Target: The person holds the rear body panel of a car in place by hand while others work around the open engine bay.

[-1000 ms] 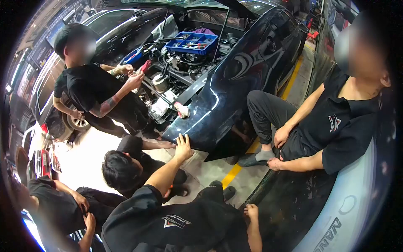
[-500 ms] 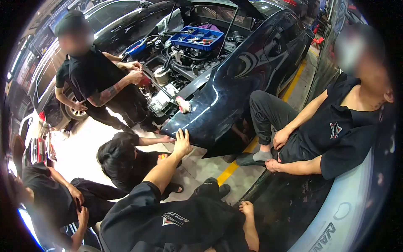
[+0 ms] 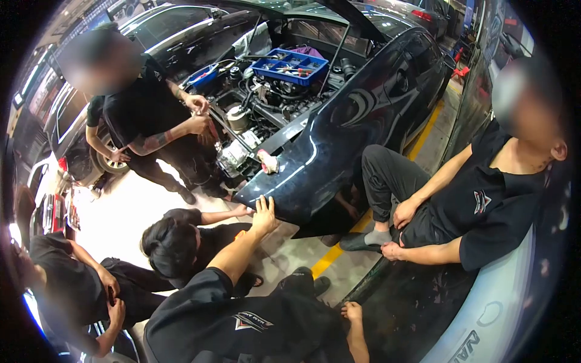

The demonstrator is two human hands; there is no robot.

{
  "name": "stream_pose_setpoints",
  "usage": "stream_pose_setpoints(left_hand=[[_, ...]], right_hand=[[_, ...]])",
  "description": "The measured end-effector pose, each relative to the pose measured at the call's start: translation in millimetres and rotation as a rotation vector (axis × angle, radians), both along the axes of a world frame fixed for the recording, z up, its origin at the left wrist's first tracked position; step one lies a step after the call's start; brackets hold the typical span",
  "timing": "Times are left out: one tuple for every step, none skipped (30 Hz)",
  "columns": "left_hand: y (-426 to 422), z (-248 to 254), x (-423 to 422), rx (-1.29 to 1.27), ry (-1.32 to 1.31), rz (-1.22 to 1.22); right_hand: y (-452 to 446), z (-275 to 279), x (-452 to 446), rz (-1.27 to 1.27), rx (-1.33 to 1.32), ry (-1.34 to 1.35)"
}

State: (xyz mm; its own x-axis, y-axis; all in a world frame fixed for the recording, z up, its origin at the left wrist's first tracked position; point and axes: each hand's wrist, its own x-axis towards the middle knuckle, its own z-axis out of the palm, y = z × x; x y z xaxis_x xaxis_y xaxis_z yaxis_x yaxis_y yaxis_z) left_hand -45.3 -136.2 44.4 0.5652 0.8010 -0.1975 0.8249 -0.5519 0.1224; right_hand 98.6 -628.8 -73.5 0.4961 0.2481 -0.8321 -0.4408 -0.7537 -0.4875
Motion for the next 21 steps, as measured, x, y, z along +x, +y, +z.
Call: stream_pose_setpoints(left_hand=[[0.9, -0.3, 0.3, -0.001, 0.015, -0.002], [2.0, -1.3, -0.1, 0.004, 0.003, 0.0], [2.0, 1.3, 0.1, 0.004, 0.004, 0.0], [1.4, 3.3, 0.3, -0.005, 0.001, 0.004], [-0.6, 4.9, 0.6, -0.016, -0.002, 0.007], [-2.1, 4.4, 0.0, -0.019, 0.0, 0.005], [-2.1, 4.5, 0.2, -0.014, 0.006, 0.001], [-0.9, 5.3, 1.0, -0.007, 0.01, -0.002], [-0.5, 3.2, 0.8, 0.024, 0.009, -0.013], [-0.6, 1.0, -0.3, 0.024, 0.009, -0.014], [0.1, -1.0, -0.8, 0.026, 0.007, -0.012], [0.5, -0.8, -0.3, 0.028, 0.005, -0.011], [0.8, -0.6, 0.1, 0.029, 0.005, -0.013], [1.2, -0.5, 0.1, 0.022, 0.011, -0.012], [1.5, 0.2, 0.0, 0.015, 0.016, -0.011], [1.7, 0.8, -0.2, 0.013, 0.017, -0.014], [1.6, 1.1, -0.4, 0.01, 0.021, -0.013], [1.8, 1.7, -0.4, 0.008, 0.025, -0.013], [1.6, 2.4, -0.7, 0.007, 0.025, -0.015], [-0.7, 0.7, 1.1, 0.011, 0.027, -0.012], [-0.6, 1.1, 1.5, 0.013, 0.028, -0.011]], right_hand=[[3.5, -2.4, 1.1, 0.004, 0.008, -0.002], [3.3, -3.7, 1.3, -0.004, 0.026, 0.005], [2.2, -3.3, 0.7, -0.015, 0.041, 0.013], [1.8, -3.7, 0.6, -0.016, 0.04, 0.014], [1.1, -4.1, 1.1, -0.018, 0.043, 0.011], [-0.7, -4.4, 0.9, -0.021, 0.046, 0.007], [-2.5, -4.5, 0.2, -0.023, 0.045, 0.006], [-3.2, -4.6, -0.1, 0.0, 0.023, 0.011], [-2.9, -4.2, 0.1, 0.024, 0.001, 0.016], [-3.1, -3.9, -0.6, 0.022, 0.001, 0.015], [-3.3, -3.6, -1.8, 0.018, -0.017, 0.019], [-3.4, -1.9, -2.8, 0.013, -0.036, 0.022], [-3.7, 0.1, -3.4, 0.011, -0.035, 0.022], [-3.7, 1.7, -3.8, 0.015, -0.037, 0.019], [-3.2, 2.6, -4.2, 0.018, -0.039, 0.016], [-2.7, 3.7, -4.6, 0.015, -0.04, 0.016], [-3.0, 4.6, -4.9, -0.002, -0.034, 0.016], [-3.9, 3.4, -4.8, -0.02, -0.027, 0.016], [-4.4, 2.1, -4.7, -0.022, -0.028, 0.015], [-6.1, -3.3, -2.3, -0.024, -0.021, 0.021], [-5.5, -2.4, -2.1, -0.028, -0.015, 0.024]])
